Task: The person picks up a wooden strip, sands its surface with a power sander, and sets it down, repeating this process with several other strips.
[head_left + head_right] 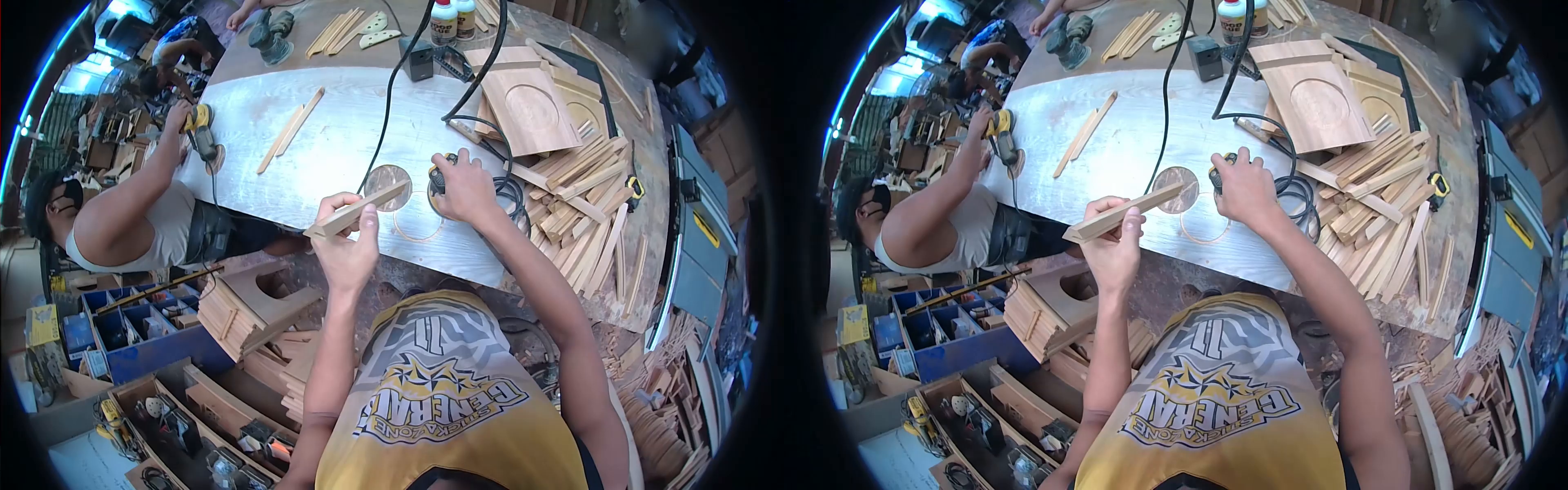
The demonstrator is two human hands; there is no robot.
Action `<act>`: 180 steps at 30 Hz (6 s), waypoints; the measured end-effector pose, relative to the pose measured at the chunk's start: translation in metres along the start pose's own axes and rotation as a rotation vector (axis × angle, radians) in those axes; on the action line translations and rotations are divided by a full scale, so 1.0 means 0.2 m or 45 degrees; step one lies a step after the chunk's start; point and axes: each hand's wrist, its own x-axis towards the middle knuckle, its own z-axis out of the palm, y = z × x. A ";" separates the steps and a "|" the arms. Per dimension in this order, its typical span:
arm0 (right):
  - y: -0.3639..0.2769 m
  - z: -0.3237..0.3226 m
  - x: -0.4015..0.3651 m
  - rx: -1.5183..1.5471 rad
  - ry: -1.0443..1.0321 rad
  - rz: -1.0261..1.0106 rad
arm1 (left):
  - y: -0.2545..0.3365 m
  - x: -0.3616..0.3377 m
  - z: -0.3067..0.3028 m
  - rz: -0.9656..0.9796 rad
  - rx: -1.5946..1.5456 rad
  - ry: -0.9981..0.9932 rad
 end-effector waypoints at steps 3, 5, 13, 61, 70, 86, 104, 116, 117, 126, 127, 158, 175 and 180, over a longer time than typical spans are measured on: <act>0.03 0.01 0.02 0.017 0.029 -0.038 | -0.05 -0.06 0.03 -0.185 -0.126 0.142; 0.04 0.00 0.03 0.015 0.050 -0.058 | -0.17 -0.15 -0.01 -0.506 -0.283 0.211; 0.02 0.02 0.06 -0.038 0.017 -0.098 | -0.44 -0.68 -0.27 -1.067 -0.067 0.400; -0.68 0.04 -0.15 -0.310 -0.314 -0.105 | -1.00 -0.40 -0.04 -0.352 1.141 -0.651; -0.49 0.00 0.03 -0.341 -0.250 -0.088 | -1.01 -0.34 -0.09 -0.411 1.147 -0.659; -0.51 0.05 0.01 -0.304 -0.215 -0.276 | -1.00 -0.33 -0.08 -0.459 1.181 -0.668; -0.14 -0.13 0.02 -0.380 -0.116 -0.088 | -0.98 -0.30 -0.12 -0.490 1.241 -0.744; -0.53 0.04 -0.03 -0.182 -0.245 -0.192 | -0.98 -0.27 -0.12 -0.511 1.271 -0.771; -0.58 0.05 -0.04 -0.201 -0.268 -0.228 | -0.98 -0.27 -0.10 -0.516 1.259 -0.799; -0.37 -0.01 0.01 -0.280 -0.216 -0.182 | -0.99 -0.29 -0.12 -0.489 1.254 -0.677; -0.37 -0.03 0.01 -0.283 -0.180 -0.214 | -0.99 -0.28 -0.12 -0.509 1.254 -0.673; -0.58 0.05 -0.02 -0.179 -0.289 -0.402 | -0.91 -0.35 -0.10 -0.680 1.147 -0.672; -0.19 0.03 0.19 -0.039 -0.017 -0.058 | -0.70 -0.52 -0.75 -0.539 1.069 0.064; -0.26 0.05 0.19 -0.163 0.120 -0.078 | -0.16 -0.12 -0.75 -0.259 0.566 0.342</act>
